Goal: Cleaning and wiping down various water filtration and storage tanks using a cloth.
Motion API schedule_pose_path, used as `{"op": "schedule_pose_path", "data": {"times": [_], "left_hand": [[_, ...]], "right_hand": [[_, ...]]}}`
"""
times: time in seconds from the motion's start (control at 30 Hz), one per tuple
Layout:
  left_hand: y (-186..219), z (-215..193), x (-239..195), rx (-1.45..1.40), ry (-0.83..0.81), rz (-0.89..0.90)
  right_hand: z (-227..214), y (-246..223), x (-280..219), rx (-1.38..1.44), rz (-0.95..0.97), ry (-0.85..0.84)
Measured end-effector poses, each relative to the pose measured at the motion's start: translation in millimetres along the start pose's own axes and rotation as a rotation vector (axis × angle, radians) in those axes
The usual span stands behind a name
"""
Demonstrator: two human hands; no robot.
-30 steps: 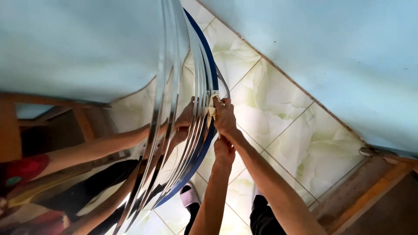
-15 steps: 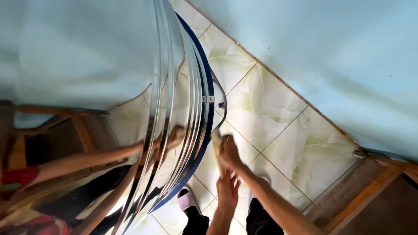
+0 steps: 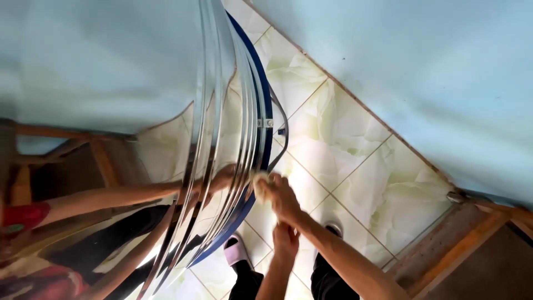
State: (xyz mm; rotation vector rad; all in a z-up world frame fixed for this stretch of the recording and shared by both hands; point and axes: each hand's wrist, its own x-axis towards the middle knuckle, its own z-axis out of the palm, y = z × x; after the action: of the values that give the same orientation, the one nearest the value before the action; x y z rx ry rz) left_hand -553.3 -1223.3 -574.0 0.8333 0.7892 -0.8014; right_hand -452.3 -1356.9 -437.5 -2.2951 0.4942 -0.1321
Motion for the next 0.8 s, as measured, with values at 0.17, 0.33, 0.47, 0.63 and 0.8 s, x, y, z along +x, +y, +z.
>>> {"op": "schedule_pose_path", "data": {"times": [0.17,0.33,0.47,0.63,0.8], "left_hand": [[20,64,-50,0.001,0.136,-0.052],[92,189,13,0.18,-0.182,0.127],[100,180,65,0.07,-0.25,0.105],[95,149,-9,0.064,-0.082,0.039],[-14,-60,9,-0.171,-0.285,0.098]], "right_hand": [[5,29,8,0.28,0.088,-0.139],[-12,91,139,0.134,0.025,0.191],[-43,34,152,0.123,-0.038,0.187],[-2,23,101,-0.127,0.013,0.202],[14,-16,-19,-0.073,-0.023,0.044]]}}
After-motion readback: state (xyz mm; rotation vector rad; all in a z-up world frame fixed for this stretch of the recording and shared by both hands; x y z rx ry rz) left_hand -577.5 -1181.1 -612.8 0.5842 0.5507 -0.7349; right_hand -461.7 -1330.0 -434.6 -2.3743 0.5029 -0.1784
